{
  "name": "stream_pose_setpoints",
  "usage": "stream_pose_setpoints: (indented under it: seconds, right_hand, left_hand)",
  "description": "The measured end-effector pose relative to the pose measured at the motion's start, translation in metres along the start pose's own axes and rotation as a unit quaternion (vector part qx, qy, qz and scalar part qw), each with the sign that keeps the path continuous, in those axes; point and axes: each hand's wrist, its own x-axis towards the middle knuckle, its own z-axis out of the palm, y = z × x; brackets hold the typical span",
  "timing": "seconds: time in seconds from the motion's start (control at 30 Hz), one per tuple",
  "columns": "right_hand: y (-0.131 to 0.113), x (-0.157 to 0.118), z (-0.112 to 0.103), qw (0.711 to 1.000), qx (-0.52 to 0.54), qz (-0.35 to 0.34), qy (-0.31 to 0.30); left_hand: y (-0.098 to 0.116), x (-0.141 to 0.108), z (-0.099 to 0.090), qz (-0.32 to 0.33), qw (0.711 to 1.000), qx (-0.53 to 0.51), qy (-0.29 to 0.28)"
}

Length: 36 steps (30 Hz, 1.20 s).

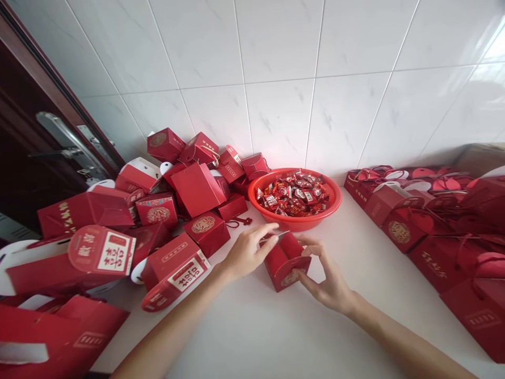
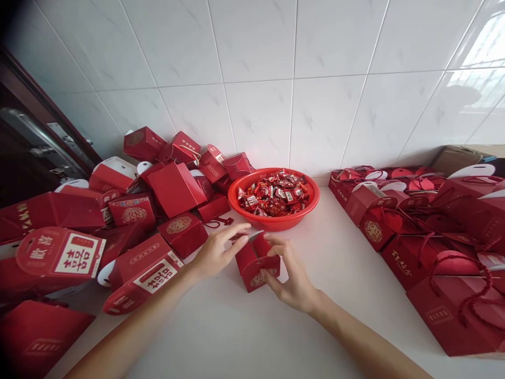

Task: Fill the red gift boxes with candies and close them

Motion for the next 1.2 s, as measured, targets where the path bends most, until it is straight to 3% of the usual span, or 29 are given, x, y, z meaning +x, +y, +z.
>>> stream_pose_setpoints:
  seconds: [0.17,0.3,0.4,0.53,0.67,0.77,0.87,1.03,1.2]
  right_hand:
    - [-0.003,-0.004,0.0,0.988,-0.088,-0.13,0.002]
    - [-0.001,-0.009,0.003,0.976,-0.096,-0.191,-0.038]
    - [-0.001,-0.012,0.004,0.979,-0.055,-0.184,-0.069]
    - [-0.008,-0.011,0.005,0.99,-0.015,-0.125,-0.056]
    - [-0.014,-0.007,0.011,0.994,-0.039,-0.099,-0.019]
    - [-0.017,-0.005,0.014,0.994,-0.048,-0.102,-0.018]
    - [-0.019,-0.004,0.013,0.993,-0.06,-0.095,-0.032]
    - [-0.02,0.002,0.006,0.983,-0.12,-0.101,-0.098]
    - [-0.018,0.011,0.0,0.967,-0.16,-0.094,-0.175]
  left_hand:
    - [-0.008,0.005,0.002,-0.075,0.994,-0.052,0.058]
    - [-0.018,0.007,0.0,-0.138,0.988,-0.065,0.031]
    - [-0.022,0.007,-0.001,-0.169,0.983,-0.069,-0.013]
    - [-0.015,0.005,-0.003,-0.166,0.985,-0.049,-0.027]
    - [0.008,0.003,-0.002,-0.153,0.983,0.097,-0.031]
    - [0.025,0.003,0.001,-0.145,0.965,0.204,-0.075]
    - [0.033,0.006,0.002,-0.159,0.951,0.235,-0.123]
    - [0.02,0.012,-0.018,-0.159,0.97,0.063,-0.175]
    - [-0.005,0.005,-0.042,-0.158,0.955,-0.113,-0.224]
